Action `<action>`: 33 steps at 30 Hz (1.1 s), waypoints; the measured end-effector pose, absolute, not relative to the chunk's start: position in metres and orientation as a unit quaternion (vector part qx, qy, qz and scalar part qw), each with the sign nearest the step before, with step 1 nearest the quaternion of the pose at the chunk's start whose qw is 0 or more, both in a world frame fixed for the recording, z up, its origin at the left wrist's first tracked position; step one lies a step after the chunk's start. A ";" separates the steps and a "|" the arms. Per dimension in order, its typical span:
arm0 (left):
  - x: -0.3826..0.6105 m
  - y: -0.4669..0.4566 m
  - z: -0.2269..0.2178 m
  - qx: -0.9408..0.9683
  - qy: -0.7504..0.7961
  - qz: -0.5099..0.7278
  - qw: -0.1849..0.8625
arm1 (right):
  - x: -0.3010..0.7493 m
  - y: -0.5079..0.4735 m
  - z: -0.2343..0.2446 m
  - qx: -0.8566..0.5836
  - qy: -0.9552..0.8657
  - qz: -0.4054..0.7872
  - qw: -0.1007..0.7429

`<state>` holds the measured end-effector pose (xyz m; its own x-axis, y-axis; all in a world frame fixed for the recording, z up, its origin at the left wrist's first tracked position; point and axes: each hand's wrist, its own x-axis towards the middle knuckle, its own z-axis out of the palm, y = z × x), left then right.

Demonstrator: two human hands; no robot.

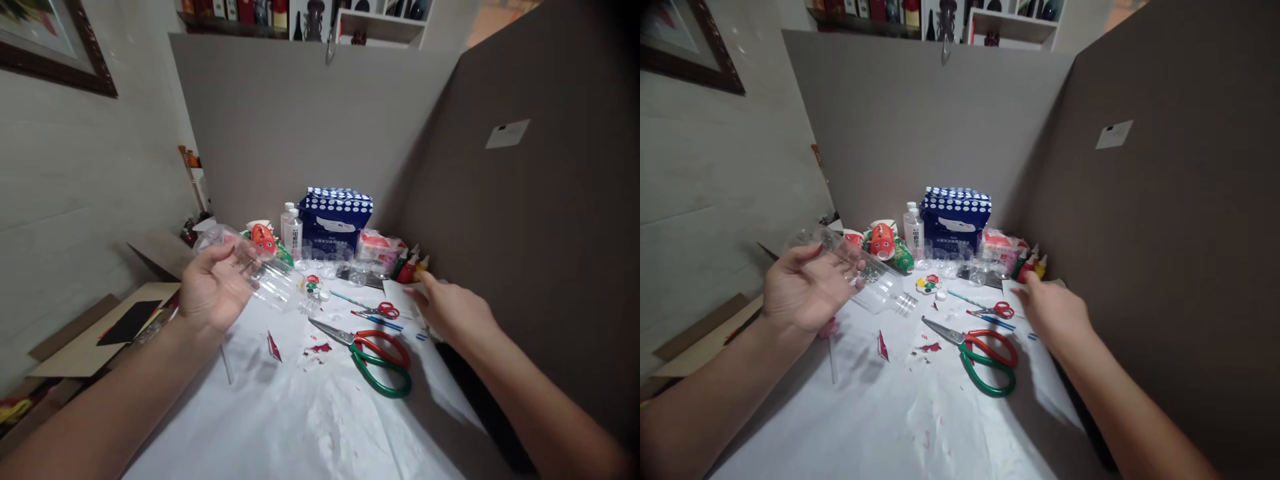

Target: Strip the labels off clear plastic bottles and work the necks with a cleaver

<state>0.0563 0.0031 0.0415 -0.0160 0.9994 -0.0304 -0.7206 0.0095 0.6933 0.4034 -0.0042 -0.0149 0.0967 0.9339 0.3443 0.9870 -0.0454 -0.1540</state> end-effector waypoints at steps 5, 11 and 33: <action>0.066 -0.002 0.036 0.254 0.283 0.626 0.681 | 0.306 -0.040 -0.015 -0.470 -0.723 0.397 0.314; 0.067 -0.003 0.040 0.242 0.346 0.613 0.668 | 0.234 -0.037 -0.011 -0.338 -0.531 0.614 0.475; 0.060 -0.039 0.036 0.836 0.425 0.059 0.343 | 0.231 0.116 0.064 -0.466 -0.870 0.140 0.086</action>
<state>0.0600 -0.0388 0.0364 0.6315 0.7510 -0.1932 0.6703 -0.4033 0.6230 0.2307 0.1160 0.0644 -0.5514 0.8340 0.0194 0.7859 0.5271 -0.3233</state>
